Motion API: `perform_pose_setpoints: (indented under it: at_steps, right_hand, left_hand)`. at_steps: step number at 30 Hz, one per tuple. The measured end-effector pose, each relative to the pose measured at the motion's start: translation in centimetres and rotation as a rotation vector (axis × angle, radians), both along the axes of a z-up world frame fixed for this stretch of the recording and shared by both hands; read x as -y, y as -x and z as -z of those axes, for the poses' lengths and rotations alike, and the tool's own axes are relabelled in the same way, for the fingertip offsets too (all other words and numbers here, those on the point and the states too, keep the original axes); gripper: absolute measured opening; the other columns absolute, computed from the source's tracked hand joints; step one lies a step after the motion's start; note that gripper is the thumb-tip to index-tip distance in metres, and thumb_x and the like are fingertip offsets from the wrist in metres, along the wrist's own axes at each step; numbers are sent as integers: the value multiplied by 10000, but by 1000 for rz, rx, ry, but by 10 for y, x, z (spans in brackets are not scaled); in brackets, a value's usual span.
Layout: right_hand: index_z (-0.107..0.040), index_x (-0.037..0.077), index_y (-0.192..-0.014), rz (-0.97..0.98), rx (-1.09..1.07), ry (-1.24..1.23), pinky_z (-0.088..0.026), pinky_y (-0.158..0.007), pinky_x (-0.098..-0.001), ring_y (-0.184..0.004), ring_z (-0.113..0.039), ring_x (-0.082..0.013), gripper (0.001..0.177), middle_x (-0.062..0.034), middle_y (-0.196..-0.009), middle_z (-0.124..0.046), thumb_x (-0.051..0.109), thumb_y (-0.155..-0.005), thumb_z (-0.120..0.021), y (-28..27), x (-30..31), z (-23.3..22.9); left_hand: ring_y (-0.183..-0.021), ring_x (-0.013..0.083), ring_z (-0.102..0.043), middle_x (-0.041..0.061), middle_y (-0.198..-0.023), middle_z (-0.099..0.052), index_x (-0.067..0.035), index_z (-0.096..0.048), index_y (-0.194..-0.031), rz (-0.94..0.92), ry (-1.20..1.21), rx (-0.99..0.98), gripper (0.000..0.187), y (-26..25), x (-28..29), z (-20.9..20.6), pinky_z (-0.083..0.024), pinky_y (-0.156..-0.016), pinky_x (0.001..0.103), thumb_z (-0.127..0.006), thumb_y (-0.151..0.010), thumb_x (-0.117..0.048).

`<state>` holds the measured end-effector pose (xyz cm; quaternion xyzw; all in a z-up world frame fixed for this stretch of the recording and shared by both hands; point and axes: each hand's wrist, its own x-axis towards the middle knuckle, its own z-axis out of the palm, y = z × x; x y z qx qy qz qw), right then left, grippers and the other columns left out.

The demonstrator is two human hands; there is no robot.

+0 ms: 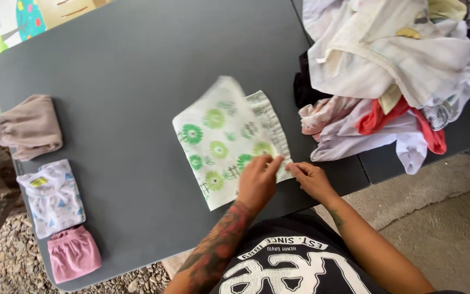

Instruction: Folding various laundry items including small shirts, underwear, and a mesh tank top on a table.

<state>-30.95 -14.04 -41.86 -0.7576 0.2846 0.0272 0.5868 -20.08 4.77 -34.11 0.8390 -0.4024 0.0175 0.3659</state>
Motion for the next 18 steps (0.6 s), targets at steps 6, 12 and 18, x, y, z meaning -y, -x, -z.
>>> perform_pose_setpoints:
  at_steps: [6,12,18]
  right_hand:
    - [-756,25,-1012,49,-183,16,-504,-586,-321,-611,-582,-121,390,-105,-742,-664,388,-1060,-623,-4,-1,-2]
    - [-757,25,-974,-42,-91,400,-554,-637,-385,-695,-706,-244,331,-128,-836,-744,339,-869,-757,-15,-13,-30]
    - [-720,16,-1082,162,-151,-345,-533,-565,-315,-699,-748,-193,205,-105,-921,-774,173,-950,-711,7,14,23]
  left_hand:
    - [-1161,387,-565,194,-1276,-582,10,-475,-1421,130,-67,-92,676,16,24,40,-465,-996,453,-679,-781,-69]
    - [-1159,366,-565,156,-1192,-599,-29,-602,-1209,214,42,-220,388,4,-39,12,-460,-996,453,-731,-849,-94]
    - [-1191,311,-587,60,-1122,-640,-90,-603,-914,-114,-93,-173,300,-3,-144,9,-456,-1017,436,-579,-661,69]
